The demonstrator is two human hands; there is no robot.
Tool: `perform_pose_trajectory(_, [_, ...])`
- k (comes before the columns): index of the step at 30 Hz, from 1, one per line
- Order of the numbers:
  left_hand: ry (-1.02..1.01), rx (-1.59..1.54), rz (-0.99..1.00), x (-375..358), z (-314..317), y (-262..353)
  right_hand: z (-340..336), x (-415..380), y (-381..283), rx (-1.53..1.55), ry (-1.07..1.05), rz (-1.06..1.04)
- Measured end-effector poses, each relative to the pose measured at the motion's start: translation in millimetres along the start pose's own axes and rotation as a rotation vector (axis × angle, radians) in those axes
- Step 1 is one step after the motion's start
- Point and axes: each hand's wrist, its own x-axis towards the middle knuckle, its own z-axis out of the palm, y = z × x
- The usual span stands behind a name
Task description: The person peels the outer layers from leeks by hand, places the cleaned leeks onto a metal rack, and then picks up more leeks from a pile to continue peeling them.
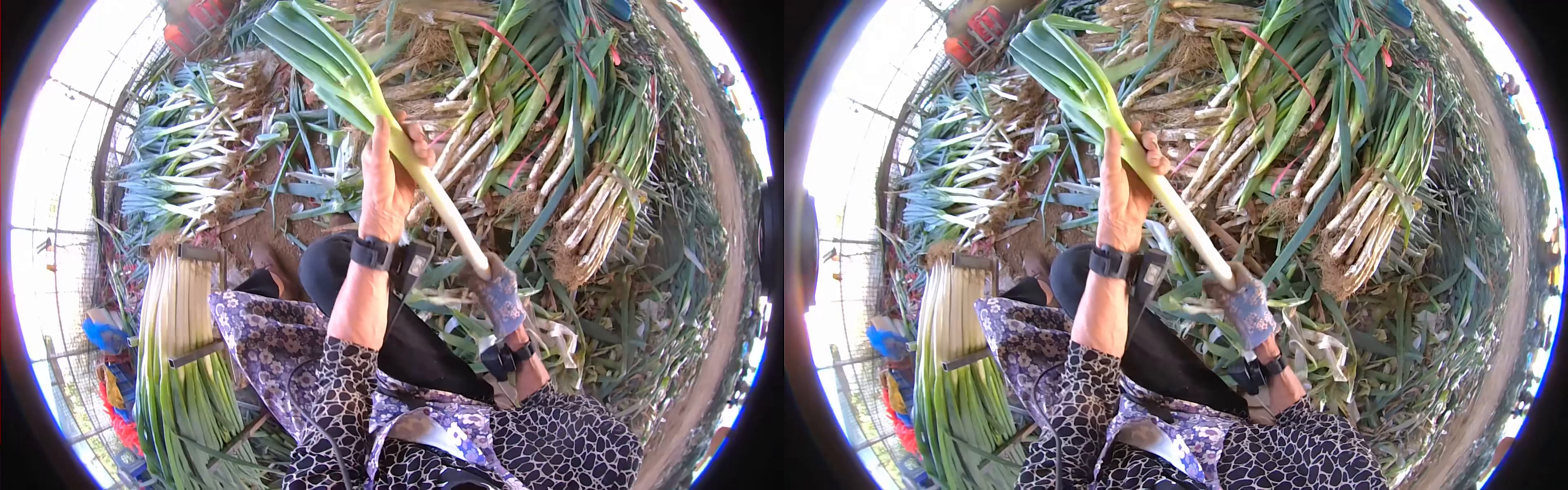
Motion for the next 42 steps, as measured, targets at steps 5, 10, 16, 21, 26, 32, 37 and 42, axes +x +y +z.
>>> perform_pose_trajectory(5, [-0.152,0.02,-0.061,-11.5,-2.7,2.6,-4.1,-14.6,-24.5,0.206,-0.234,0.229])
perform_pose_trajectory(10, [-0.038,0.19,-0.283,-46.3,3.4,-27.1,-6.4,-12.0,-34.4,0.257,-0.338,0.26])
perform_pose_trajectory(16, [0.022,0.237,-0.083,-29.4,7.2,-10.2,-19.8,-32.3,-37.6,0.337,-0.395,0.388])
perform_pose_trajectory(21, [-0.02,-0.163,0.086,7.1,-23.7,8.5,-27.4,-63.4,-26.6,0.582,-0.445,0.424])
perform_pose_trajectory(26, [-0.122,-0.115,-0.045,-16.8,-13.4,-1.9,-39.0,-71.3,-15.1,0.636,-0.527,0.4])
perform_pose_trajectory(32, [-0.337,-0.154,-0.26,-63.6,12.3,-34.8,-36.9,-78.2,-24.9,0.463,-0.484,0.306])
perform_pose_trajectory(37, [-0.234,0.006,-0.391,-119.3,24.0,-39.9,-37.2,-97.1,-32.1,0.413,-0.428,0.158])
perform_pose_trajectory(42, [-0.246,0.139,-0.271,-142.2,40.0,-48.1,-44.1,-111.6,-51.2,0.59,-0.276,0.074])
